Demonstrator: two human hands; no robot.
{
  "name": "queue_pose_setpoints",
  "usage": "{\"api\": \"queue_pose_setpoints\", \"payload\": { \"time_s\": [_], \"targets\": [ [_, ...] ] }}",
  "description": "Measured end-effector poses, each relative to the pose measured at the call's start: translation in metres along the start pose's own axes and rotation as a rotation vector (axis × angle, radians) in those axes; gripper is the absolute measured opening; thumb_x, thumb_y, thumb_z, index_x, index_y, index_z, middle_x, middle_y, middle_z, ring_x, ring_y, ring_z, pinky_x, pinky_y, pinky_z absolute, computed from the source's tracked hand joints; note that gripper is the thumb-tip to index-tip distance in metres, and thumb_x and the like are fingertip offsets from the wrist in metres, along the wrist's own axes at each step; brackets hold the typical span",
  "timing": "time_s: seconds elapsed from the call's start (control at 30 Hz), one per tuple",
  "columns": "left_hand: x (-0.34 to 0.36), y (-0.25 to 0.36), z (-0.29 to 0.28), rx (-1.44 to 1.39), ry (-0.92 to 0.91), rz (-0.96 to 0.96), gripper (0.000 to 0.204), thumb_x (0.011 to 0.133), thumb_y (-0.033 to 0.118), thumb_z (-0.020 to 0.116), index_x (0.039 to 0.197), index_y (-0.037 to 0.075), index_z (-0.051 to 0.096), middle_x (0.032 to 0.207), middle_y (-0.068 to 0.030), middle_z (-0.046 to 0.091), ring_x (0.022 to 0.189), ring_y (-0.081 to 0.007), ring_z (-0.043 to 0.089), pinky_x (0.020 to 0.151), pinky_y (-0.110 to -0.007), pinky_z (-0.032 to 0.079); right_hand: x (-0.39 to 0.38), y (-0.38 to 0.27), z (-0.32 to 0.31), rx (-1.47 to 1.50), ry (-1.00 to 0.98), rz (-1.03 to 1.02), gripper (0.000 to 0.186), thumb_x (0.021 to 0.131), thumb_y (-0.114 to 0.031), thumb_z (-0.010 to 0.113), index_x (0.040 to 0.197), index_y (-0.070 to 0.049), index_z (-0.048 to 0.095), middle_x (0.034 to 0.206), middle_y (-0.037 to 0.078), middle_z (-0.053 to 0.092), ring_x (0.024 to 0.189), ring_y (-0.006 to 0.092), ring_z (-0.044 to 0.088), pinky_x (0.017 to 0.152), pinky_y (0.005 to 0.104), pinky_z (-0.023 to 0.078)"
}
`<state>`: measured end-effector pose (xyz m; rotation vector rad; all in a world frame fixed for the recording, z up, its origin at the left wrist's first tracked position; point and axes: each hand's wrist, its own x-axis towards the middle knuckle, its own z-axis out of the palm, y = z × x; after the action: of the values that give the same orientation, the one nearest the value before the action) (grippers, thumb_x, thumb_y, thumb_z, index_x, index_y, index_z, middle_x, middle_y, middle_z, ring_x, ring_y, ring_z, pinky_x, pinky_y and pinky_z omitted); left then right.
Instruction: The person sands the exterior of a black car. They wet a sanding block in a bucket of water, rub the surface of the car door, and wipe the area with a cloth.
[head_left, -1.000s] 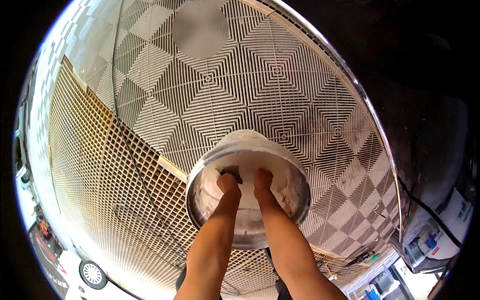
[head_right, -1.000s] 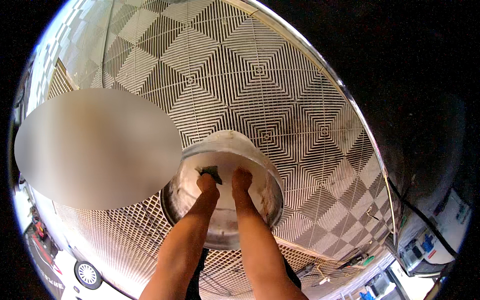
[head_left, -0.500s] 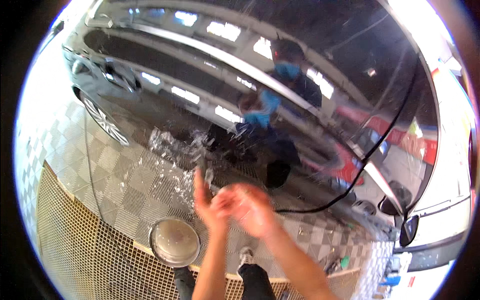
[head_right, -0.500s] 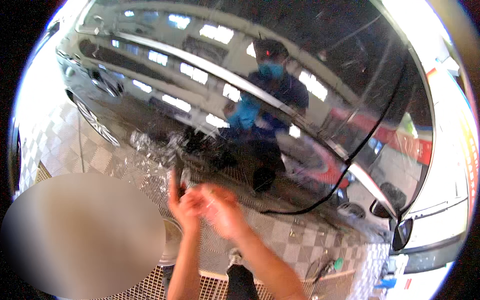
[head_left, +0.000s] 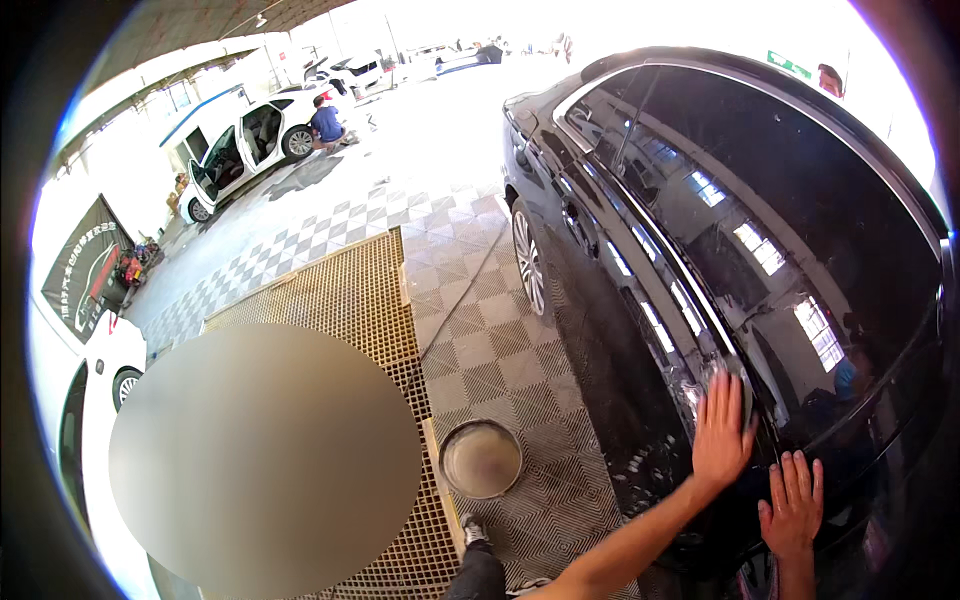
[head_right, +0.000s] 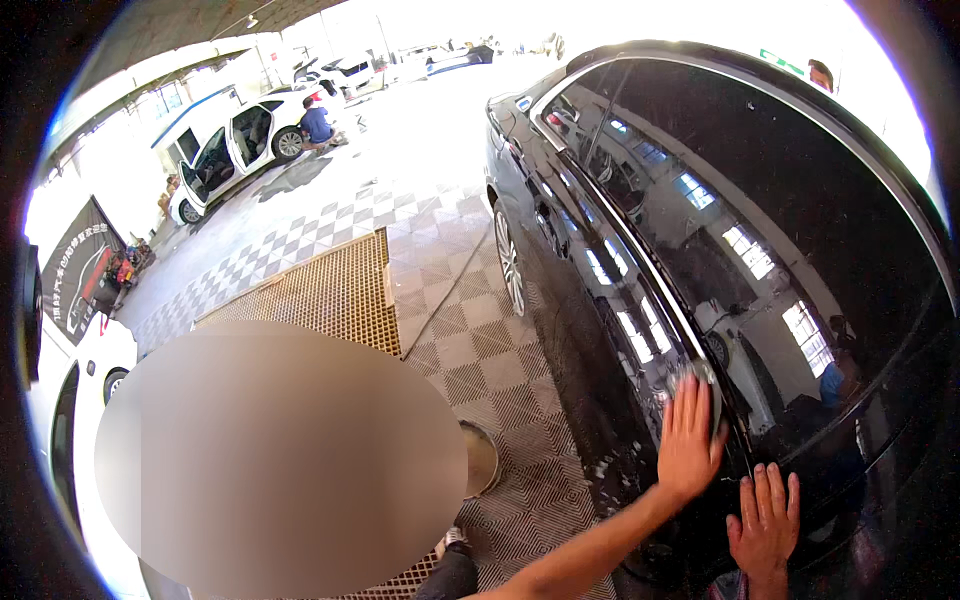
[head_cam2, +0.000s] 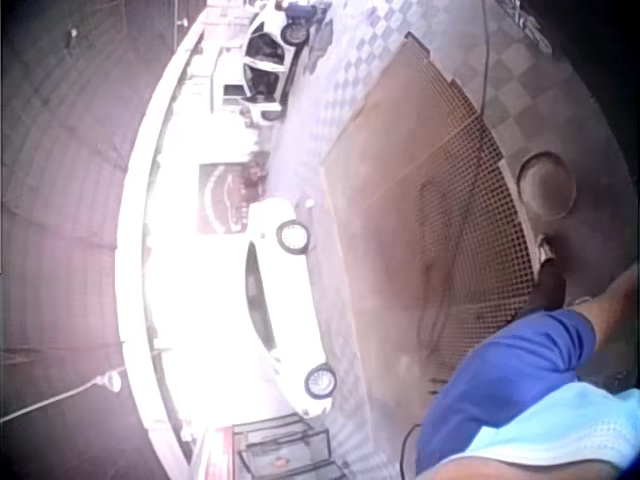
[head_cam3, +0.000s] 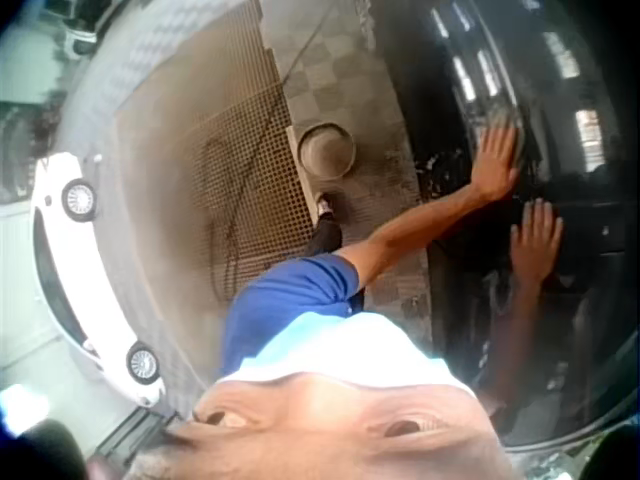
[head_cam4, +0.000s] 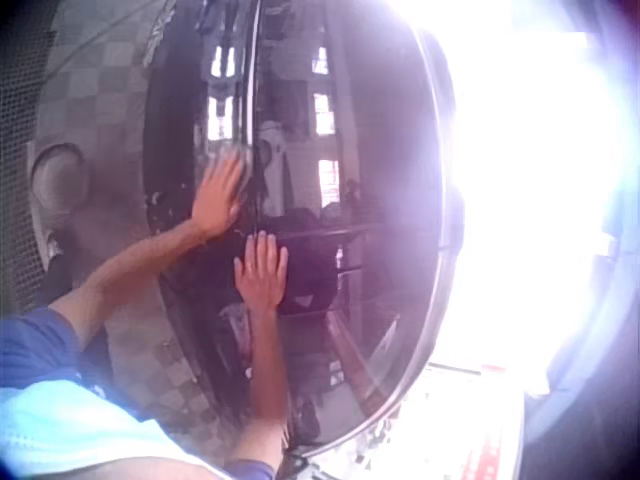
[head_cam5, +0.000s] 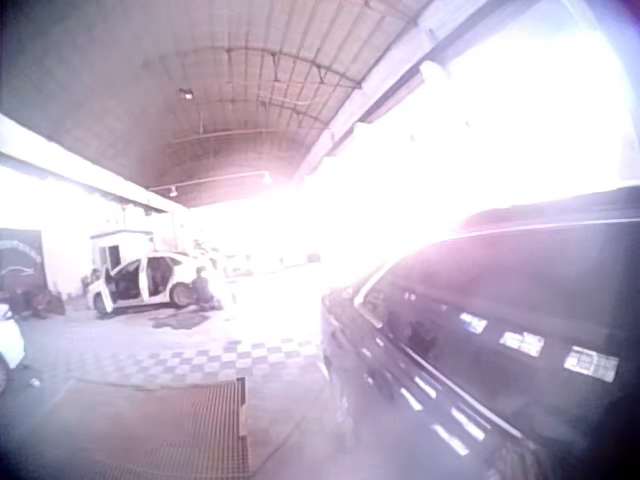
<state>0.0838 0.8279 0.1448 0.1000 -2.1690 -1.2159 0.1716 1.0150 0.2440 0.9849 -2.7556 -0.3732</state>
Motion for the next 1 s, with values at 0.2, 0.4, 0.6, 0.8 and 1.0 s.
{"api": "queue_pose_setpoints", "payload": {
  "time_s": [0.2,0.4,0.6,0.8,1.0],
  "targets": [
    [-0.12,-0.006,-0.023,-0.114,-0.323,0.204,0.093,0.083,0.02,0.075,0.163,0.002,0.03,0.167,-0.0226,0.031,0.154,-0.0426,0.03,0.125,-0.057,0.024,-0.01,0.004,0.002,0.053,0.066,-0.022,0.052,0.103,-0.032,0.047,0.135,0.007,0.06,0.149,0.026,0.054,0.147,0.0448,0.043,0.125,0.066,0.022],
    [-0.027,-0.008,0.002,0.014,-0.015,-0.065,0.074,0.1,0.02,0.061,0.163,0.0,0.029,0.169,-0.0274,0.027,0.158,-0.0456,0.022,0.128,-0.056,0.019,-0.004,0.018,0.004,-0.005,0.05,-0.054,0.053,0.106,-0.035,0.045,0.134,0.008,0.06,0.15,0.026,0.054,0.147,0.0451,0.043,0.125,0.0661,0.023],
    [-0.092,-0.017,-0.018,-0.051,-0.304,0.138,0.08,0.1,0.028,0.06,0.167,0.006,0.023,0.175,-0.0195,0.017,0.162,-0.0387,0.014,0.128,-0.057,0.013,-0.011,0.022,-0.003,-0.071,0.09,-0.072,0.059,0.103,-0.037,0.057,0.152,-0.004,0.049,0.156,0.02,0.051,0.149,0.0383,0.042,0.123,0.0587,0.029],
    [-0.089,-0.009,0.008,-0.191,-0.032,-0.077,0.069,0.1,0.017,0.056,0.164,0.007,0.033,0.171,-0.0205,0.028,0.159,-0.0397,0.022,0.128,-0.057,0.014,-0.008,0.018,0.017,-0.02,0.037,-0.028,0.053,0.103,-0.039,0.054,0.133,0.004,0.064,0.149,0.024,0.056,0.147,0.043,0.044,0.123,0.0654,0.025],
    [-0.025,-0.038,-0.001,-0.046,-0.077,0.23,0.07,0.09,0.013,0.064,0.156,0.005,0.044,0.16,-0.0244,0.043,0.148,-0.0469,0.04,0.121,-0.06,0.029,0.0,0.029,-0.001,-0.068,0.093,-0.012,0.052,0.108,-0.043,0.046,0.133,-0.002,0.067,0.144,0.018,0.062,0.143,0.0373,0.051,0.122,0.0605,0.031]
  ]
}}
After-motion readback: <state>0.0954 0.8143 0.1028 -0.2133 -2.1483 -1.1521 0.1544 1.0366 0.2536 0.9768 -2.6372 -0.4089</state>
